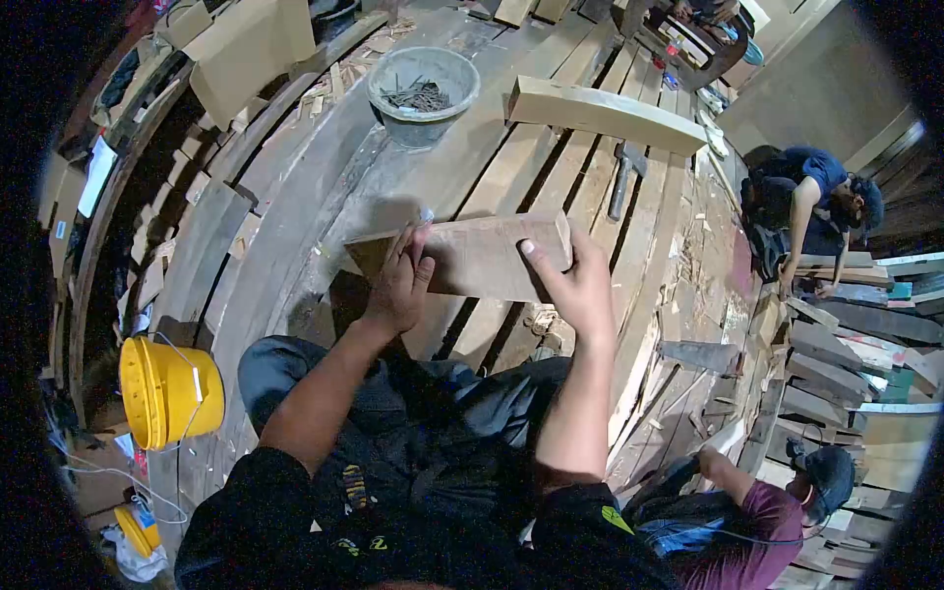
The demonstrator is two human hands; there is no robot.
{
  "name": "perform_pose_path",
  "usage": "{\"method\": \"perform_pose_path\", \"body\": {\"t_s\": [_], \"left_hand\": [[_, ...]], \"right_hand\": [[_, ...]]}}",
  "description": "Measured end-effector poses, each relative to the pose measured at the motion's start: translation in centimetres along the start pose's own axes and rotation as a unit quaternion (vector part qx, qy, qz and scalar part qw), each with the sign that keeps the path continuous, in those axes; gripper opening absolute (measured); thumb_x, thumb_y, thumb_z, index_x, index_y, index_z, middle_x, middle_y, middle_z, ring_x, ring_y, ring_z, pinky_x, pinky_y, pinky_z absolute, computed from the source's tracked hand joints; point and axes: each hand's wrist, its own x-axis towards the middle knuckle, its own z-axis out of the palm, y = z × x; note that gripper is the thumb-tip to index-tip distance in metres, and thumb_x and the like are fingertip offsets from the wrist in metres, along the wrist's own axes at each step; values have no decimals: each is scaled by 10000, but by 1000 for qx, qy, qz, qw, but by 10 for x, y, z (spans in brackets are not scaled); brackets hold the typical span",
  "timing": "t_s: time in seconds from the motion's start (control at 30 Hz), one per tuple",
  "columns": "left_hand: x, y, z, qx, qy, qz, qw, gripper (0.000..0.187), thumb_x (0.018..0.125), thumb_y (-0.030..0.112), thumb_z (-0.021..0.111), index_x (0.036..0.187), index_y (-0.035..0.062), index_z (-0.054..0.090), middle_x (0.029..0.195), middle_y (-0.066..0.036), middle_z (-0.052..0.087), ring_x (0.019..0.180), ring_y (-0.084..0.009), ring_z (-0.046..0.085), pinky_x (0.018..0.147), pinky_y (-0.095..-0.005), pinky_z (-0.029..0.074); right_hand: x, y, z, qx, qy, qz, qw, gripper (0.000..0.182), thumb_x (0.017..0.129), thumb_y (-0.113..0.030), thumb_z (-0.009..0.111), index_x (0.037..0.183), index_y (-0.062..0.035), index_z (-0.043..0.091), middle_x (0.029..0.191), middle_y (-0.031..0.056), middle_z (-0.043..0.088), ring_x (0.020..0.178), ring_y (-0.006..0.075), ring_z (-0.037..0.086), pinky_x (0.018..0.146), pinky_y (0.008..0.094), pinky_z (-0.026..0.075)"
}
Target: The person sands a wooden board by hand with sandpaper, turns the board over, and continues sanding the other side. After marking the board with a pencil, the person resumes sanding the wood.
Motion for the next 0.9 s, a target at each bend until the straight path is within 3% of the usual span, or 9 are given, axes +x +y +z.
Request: {"method": "perform_pose_path", "body": {"t_s": [0.23, 0.9], "left_hand": [[3, 2, 0, 32, 6, 40, 999, 521, 1018, 260, 380, 1425, -64, 350, 1444, -251, 400, 1375, -400, 330, 1162, -452, 232], [6, 10, -7, 11, -20, 13, 1000, 521, 1019, 251, 376, 1429, -69, 340, 1454, -245, 392, 1387, -393, 315, 1163, -457, 225]], "right_hand": [[1, 9, -2, 16, -4, 10, 1000, 368, 845, -201, 737, 1099, 40, 623, 942, 134, 696, 894, 172, 651, 811, 318, 505], [1, 7, -4, -8, -3, 14, 1000, 360, 842, -203, 736, 1085, 37, 623, 941, 129, 688, 882, 172, 645, 812, 323, 503]]}}
